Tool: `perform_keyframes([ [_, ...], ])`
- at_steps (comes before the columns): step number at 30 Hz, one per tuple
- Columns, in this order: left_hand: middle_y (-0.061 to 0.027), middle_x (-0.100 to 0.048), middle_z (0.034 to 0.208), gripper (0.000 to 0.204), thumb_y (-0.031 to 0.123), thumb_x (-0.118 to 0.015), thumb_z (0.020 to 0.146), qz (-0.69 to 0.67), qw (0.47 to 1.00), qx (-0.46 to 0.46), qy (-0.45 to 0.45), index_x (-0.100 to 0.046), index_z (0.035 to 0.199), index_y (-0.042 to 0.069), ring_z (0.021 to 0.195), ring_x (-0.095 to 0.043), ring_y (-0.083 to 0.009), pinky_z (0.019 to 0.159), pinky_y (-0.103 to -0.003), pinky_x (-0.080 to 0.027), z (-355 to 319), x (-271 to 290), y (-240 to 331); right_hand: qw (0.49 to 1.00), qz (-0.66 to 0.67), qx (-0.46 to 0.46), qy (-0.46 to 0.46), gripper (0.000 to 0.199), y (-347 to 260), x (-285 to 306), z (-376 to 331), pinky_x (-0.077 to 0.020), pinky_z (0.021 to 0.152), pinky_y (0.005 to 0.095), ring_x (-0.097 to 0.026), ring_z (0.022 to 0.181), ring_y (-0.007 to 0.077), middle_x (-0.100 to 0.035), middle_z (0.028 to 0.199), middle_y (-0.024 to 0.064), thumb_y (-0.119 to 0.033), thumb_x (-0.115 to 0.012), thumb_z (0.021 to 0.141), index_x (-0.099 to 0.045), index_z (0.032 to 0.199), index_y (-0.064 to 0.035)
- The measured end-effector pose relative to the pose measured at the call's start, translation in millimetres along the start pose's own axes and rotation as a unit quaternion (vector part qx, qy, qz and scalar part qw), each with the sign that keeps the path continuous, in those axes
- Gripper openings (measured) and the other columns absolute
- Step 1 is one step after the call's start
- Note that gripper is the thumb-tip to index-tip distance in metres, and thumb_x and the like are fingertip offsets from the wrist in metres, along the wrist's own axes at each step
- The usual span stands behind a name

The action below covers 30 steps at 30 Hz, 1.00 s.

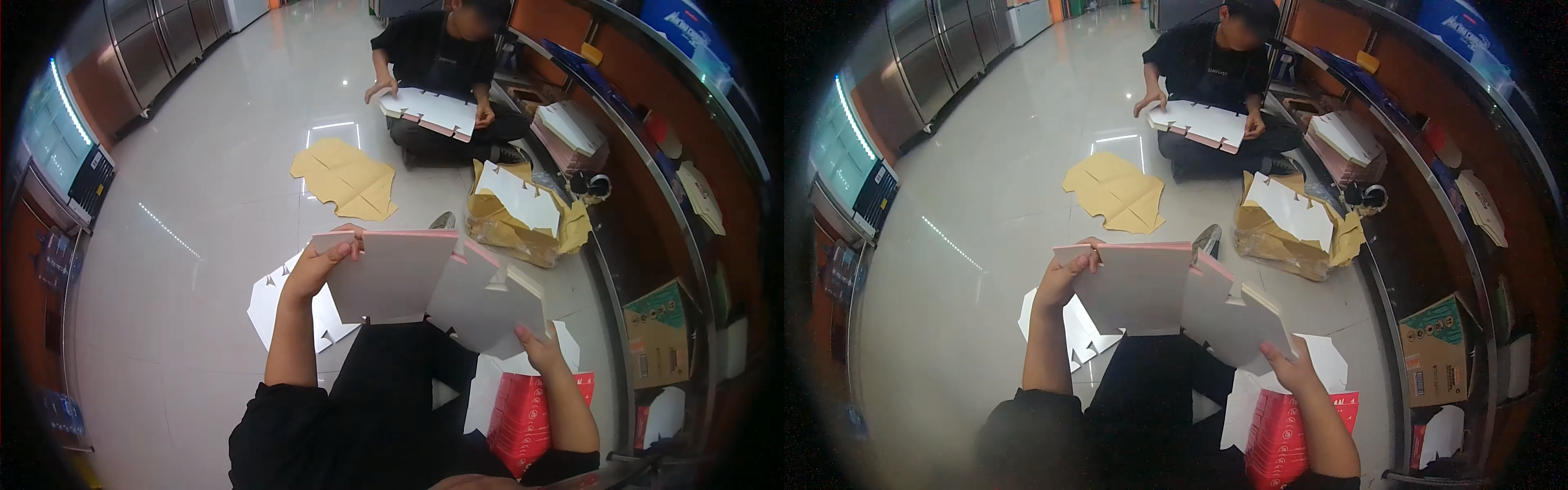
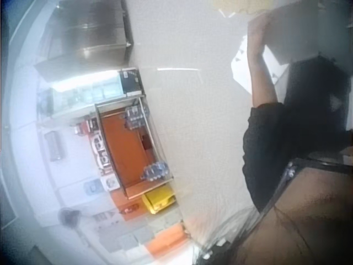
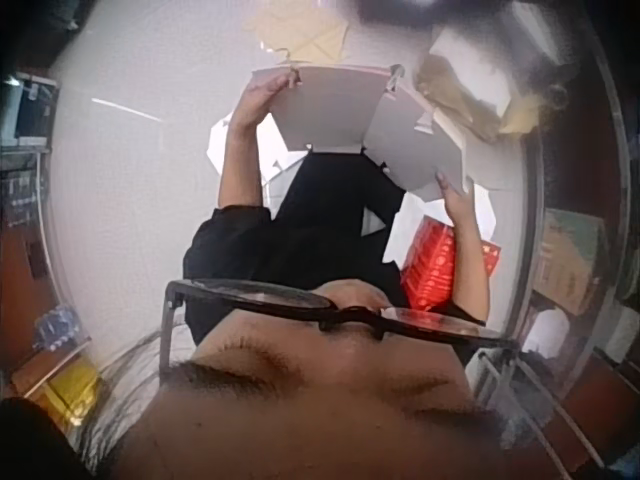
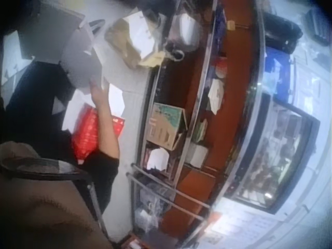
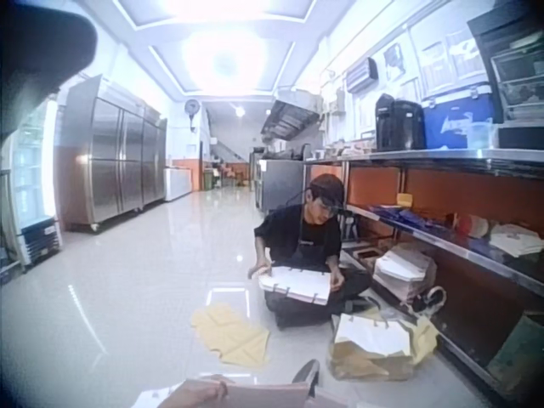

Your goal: The person sits on the floor and assembles red and white cardboard boxes by folding the flat pieces into shape. They handle the boxes one at a time, folding the flaps and stacking the finished units nearby.

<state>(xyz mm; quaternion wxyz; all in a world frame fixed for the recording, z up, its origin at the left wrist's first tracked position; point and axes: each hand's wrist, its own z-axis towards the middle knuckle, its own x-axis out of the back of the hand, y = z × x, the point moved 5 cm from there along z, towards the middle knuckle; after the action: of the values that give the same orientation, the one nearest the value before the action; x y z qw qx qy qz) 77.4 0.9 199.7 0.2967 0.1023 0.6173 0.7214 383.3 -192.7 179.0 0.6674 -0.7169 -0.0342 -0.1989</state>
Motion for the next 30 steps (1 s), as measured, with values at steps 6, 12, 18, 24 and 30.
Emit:
perform_keyframes([
  [6, -0.0004, -0.052, 0.074, 0.031, 0.035, -0.059, 0.08, 0.0, 1.0, 0.004, 0.006, -0.052, 0.07, 0.007, 0.077, -0.051, -0.0141, 0.069, -0.027, -0.04, 0.5, 10.0, 0.6, 0.995, 0.001, 0.082, -0.054, 0.033, -4.2, 0.8, -2.2, -0.0435, 0.069, 0.0278, -0.054, 0.073, 0.0156, -0.06, 0.079, 0.01, -0.025, -0.06, 0.08, -0.056, 0.094, 0.0053],
  [12, -0.001, -0.051, 0.072, 0.032, 0.036, -0.059, 0.079, -0.018, 1.0, -0.001, 0.004, -0.052, 0.069, 0.007, 0.077, -0.051, -0.0146, 0.069, -0.027, -0.04, 3.0, 5.4, 1.8, 0.997, 0.034, 0.055, -0.046, 0.037, -3.7, 2.3, -2.3, -0.0436, 0.069, 0.0283, -0.055, 0.074, 0.0167, -0.059, 0.08, 0.0097, -0.026, -0.062, 0.078, -0.055, 0.096, 0.0053],
  [18, -0.002, -0.052, 0.075, 0.032, 0.036, -0.058, 0.08, -0.01, 1.0, 0.004, -0.015, -0.052, 0.068, 0.007, 0.077, -0.052, -0.0156, 0.07, -0.027, -0.04, 1.8, 4.8, 2.9, 0.983, 0.073, 0.168, -0.028, 0.044, -20.7, 18.2, 0.0, -0.04, 0.081, 0.0309, -0.052, 0.092, 0.0208, -0.055, 0.098, 0.0137, -0.029, -0.063, 0.074, -0.053, 0.103, 0.0028],
  [24, -0.0042, -0.054, 0.08, 0.033, 0.035, -0.057, 0.08, 0.012, 0.999, -0.006, -0.037, -0.051, 0.067, 0.005, 0.078, -0.051, -0.0167, 0.07, -0.028, -0.04, -2.1, -7.1, 10.8, 0.883, -0.312, 0.343, 0.07, 0.046, -152.4, 8.8, 4.7, -0.0297, 0.097, 0.0412, -0.045, 0.112, 0.0291, -0.051, 0.114, 0.0143, -0.014, -0.061, 0.069, -0.051, 0.114, -0.0069],
  [30, -0.0052, -0.056, 0.081, 0.033, 0.034, -0.057, 0.08, 0.015, 0.997, -0.034, -0.067, -0.052, 0.067, 0.004, 0.079, -0.051, -0.0166, 0.071, -0.029, -0.04, -3.1, -8.5, 10.6, 0.776, -0.498, 0.383, 0.051, 0.05, -188.6, -67.8, 29.6, -0.0264, 0.099, 0.0458, -0.048, 0.109, 0.0233, -0.052, 0.112, 0.0096, -0.015, -0.059, 0.074, -0.044, 0.121, -0.0089],
])
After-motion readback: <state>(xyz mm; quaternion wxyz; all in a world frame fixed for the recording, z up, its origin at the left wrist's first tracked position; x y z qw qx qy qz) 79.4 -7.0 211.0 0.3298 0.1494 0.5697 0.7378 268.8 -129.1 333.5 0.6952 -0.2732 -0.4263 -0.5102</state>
